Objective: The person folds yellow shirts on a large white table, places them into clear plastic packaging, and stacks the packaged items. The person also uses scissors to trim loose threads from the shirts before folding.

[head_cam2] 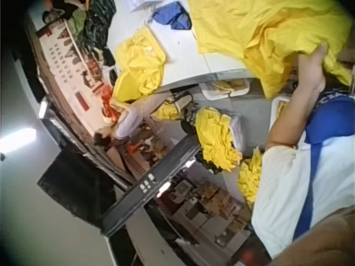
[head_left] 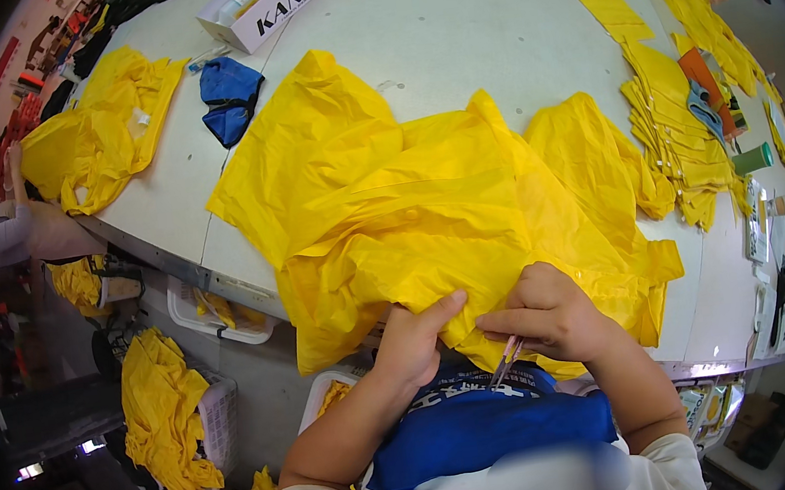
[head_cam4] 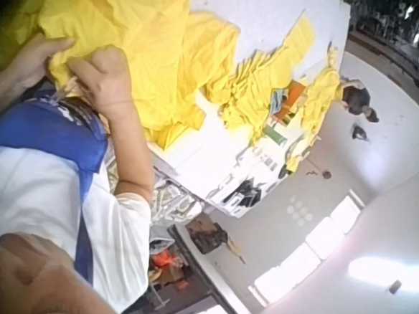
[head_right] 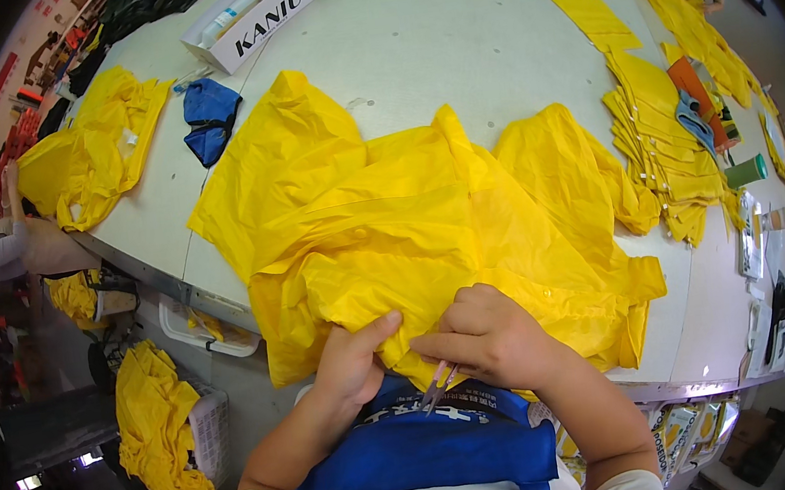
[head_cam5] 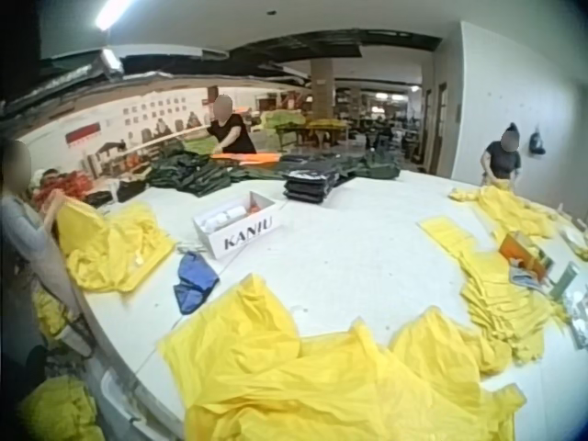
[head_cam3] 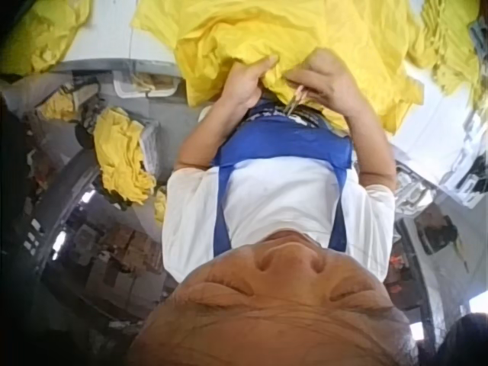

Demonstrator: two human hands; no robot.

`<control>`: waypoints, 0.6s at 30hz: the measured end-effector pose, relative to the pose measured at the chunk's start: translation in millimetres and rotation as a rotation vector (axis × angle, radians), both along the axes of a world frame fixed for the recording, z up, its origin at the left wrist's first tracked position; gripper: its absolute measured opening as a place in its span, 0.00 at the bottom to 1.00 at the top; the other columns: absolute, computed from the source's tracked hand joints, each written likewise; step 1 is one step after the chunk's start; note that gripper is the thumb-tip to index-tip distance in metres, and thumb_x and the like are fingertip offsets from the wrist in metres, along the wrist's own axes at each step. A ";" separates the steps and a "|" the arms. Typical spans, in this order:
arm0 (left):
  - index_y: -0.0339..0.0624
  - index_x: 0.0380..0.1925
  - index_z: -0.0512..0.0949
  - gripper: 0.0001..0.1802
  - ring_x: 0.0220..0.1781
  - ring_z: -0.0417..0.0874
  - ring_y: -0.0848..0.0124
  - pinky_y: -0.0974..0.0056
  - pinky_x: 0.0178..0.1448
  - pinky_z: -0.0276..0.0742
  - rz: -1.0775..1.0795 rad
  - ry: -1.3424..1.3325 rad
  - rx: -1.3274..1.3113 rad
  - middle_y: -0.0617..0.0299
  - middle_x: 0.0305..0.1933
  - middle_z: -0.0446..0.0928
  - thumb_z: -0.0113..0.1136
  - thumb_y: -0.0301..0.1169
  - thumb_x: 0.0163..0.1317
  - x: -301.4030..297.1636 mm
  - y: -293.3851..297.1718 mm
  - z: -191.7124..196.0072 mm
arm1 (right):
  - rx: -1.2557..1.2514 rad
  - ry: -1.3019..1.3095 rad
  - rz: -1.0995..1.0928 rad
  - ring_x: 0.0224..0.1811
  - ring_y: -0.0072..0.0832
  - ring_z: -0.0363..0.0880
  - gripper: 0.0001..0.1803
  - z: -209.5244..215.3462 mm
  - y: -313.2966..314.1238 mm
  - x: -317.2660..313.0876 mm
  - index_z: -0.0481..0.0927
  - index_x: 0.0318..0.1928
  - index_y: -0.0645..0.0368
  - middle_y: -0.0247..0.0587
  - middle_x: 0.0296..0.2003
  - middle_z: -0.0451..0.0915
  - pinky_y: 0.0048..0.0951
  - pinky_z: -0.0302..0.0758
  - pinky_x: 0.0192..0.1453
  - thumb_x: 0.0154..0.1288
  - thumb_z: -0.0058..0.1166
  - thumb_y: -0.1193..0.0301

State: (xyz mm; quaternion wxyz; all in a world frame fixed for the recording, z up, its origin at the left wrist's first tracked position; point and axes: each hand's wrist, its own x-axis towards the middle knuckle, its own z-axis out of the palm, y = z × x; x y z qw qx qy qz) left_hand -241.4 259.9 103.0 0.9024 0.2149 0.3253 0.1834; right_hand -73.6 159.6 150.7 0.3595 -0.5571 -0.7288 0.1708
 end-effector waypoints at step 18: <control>0.39 0.58 0.66 0.25 0.58 0.74 0.65 0.61 0.61 0.70 -0.016 -0.018 -0.106 0.59 0.57 0.73 0.58 0.23 0.61 1.4 0.9 4.0 | -0.298 0.599 -0.413 0.31 0.31 0.70 0.14 -16.2 -23.1 5.2 0.73 0.42 0.57 0.40 0.32 0.69 0.26 0.69 0.36 0.54 0.57 0.79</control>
